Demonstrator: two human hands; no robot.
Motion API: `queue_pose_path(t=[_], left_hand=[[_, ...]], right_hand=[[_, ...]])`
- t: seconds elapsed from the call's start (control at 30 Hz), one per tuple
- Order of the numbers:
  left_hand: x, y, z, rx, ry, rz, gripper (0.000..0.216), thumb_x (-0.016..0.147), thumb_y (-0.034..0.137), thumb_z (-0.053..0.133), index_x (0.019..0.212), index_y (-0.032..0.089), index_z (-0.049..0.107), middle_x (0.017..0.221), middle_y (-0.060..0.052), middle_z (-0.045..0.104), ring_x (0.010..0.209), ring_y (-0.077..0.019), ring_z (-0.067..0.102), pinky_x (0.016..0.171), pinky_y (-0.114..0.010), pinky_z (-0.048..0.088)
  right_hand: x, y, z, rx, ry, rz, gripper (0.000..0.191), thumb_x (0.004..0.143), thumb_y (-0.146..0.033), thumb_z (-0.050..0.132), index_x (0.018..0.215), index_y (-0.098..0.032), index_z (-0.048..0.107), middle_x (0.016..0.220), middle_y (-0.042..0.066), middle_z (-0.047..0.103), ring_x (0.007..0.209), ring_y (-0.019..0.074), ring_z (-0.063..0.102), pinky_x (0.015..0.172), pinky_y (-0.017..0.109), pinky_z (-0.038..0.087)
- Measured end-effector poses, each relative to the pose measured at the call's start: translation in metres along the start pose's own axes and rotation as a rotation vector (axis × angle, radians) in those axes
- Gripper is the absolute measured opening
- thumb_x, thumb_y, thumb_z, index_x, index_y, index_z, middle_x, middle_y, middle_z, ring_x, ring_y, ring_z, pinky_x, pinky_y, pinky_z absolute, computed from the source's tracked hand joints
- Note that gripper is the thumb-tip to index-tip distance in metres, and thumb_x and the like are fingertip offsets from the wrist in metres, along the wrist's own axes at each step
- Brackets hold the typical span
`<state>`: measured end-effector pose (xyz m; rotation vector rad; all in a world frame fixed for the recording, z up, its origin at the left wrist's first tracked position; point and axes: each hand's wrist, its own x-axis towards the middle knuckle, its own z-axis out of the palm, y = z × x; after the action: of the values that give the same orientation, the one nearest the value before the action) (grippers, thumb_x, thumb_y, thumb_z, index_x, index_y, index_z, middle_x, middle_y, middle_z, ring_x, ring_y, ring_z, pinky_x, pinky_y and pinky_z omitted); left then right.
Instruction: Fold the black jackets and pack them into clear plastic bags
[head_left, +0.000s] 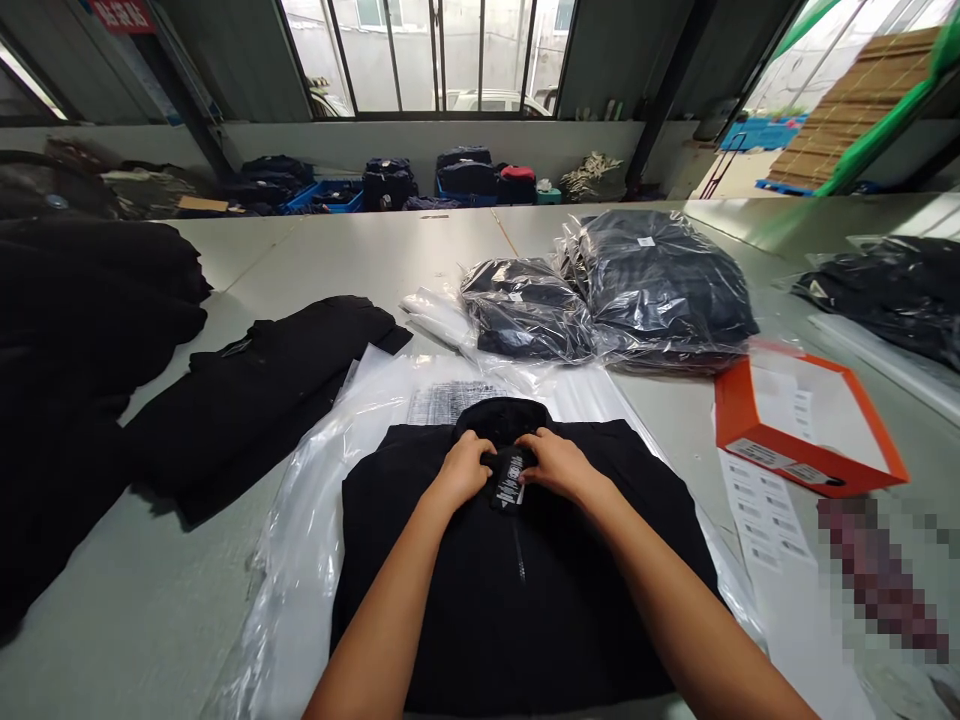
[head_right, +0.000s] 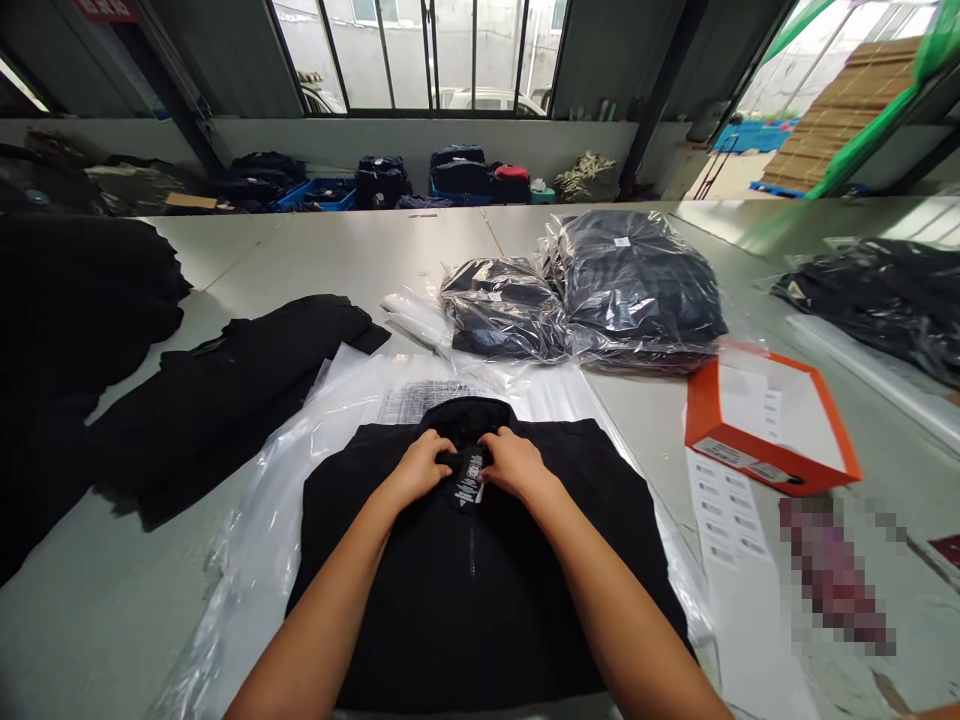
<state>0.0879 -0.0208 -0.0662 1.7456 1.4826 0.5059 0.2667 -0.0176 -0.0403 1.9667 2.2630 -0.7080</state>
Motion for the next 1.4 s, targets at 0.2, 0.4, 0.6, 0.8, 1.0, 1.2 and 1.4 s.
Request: queue_pose_path(t=[0.2, 0.4, 0.6, 0.8, 1.0, 1.2, 1.4], left_hand=[[-0.063, -0.008, -0.008, 0.030, -0.179, 0.217, 0.041, 0.071, 0.003, 0.055, 0.100, 0.028, 0.070, 0.096, 0.000, 0.050, 0.085, -0.0114, 0.053, 0.081, -0.022, 0.043], [-0.097, 0.011, -0.013, 0.226, -0.304, 0.183, 0.042, 0.079, 0.010, 0.049, 0.110, 0.033, 0.065, 0.099, 0.000, 0.048, 0.087, -0.0117, 0.053, 0.083, -0.023, 0.042], [-0.106, 0.021, -0.009, 0.295, -0.271, 0.203, 0.040, 0.079, 0.010, 0.048, 0.109, 0.032, 0.066, 0.096, -0.001, 0.051, 0.085, -0.0127, 0.056, 0.082, -0.025, 0.045], [-0.087, 0.021, 0.006, 0.161, 0.149, 0.258, 0.044, 0.083, 0.016, 0.046, 0.124, 0.028, 0.054, 0.135, -0.004, 0.041, 0.112, -0.0173, 0.051, 0.098, -0.031, 0.043], [-0.060, 0.008, 0.033, 0.304, 0.151, 0.050, 0.057, 0.084, 0.031, 0.051, 0.139, 0.033, 0.035, 0.152, -0.001, 0.020, 0.136, -0.0318, 0.021, 0.108, -0.056, 0.023], [-0.048, -0.020, 0.072, 0.556, 0.123, -0.009, 0.056, 0.088, 0.047, 0.038, 0.142, 0.035, 0.027, 0.153, 0.003, 0.014, 0.139, -0.0333, 0.002, 0.105, -0.066, 0.001], [-0.043, -0.036, 0.088, 0.657, 0.203, 0.027, 0.056, 0.088, 0.048, 0.036, 0.142, 0.037, 0.025, 0.153, 0.004, 0.015, 0.140, -0.0329, 0.004, 0.105, -0.066, 0.002]], right_hand=[[-0.072, 0.020, 0.031, 0.295, 0.256, -0.263, 0.030, 0.076, -0.016, 0.056, 0.103, -0.026, 0.063, 0.099, 0.004, 0.051, 0.078, 0.0132, 0.056, 0.071, 0.025, 0.047], [-0.105, 0.018, 0.056, 0.395, 0.447, -0.378, 0.028, 0.080, -0.015, 0.050, 0.103, -0.024, 0.062, 0.093, 0.005, 0.049, 0.080, 0.0142, 0.056, 0.071, 0.027, 0.051], [-0.114, 0.017, 0.061, 0.388, 0.490, -0.387, 0.028, 0.082, -0.015, 0.048, 0.103, -0.025, 0.062, 0.093, 0.005, 0.051, 0.080, 0.0140, 0.058, 0.070, 0.026, 0.052], [-0.107, 0.030, 0.053, 0.345, 0.591, -0.284, 0.051, 0.085, -0.034, 0.049, 0.135, -0.032, 0.039, 0.134, 0.006, 0.042, 0.116, 0.0195, 0.049, 0.092, 0.034, 0.048], [-0.078, 0.078, 0.046, -0.043, 0.540, 0.046, 0.051, 0.085, -0.047, 0.044, 0.134, -0.034, 0.043, 0.141, 0.004, 0.041, 0.134, 0.0305, 0.027, 0.103, 0.059, 0.027], [-0.060, 0.095, 0.077, -0.245, 0.419, 0.309, 0.055, 0.087, -0.055, 0.033, 0.138, -0.035, 0.037, 0.148, 0.001, 0.029, 0.135, 0.0359, 0.022, 0.105, 0.059, 0.019], [-0.056, 0.091, 0.101, -0.269, 0.517, 0.333, 0.054, 0.088, -0.053, 0.031, 0.138, -0.034, 0.038, 0.149, -0.001, 0.028, 0.134, 0.0349, 0.021, 0.109, 0.051, 0.013]])
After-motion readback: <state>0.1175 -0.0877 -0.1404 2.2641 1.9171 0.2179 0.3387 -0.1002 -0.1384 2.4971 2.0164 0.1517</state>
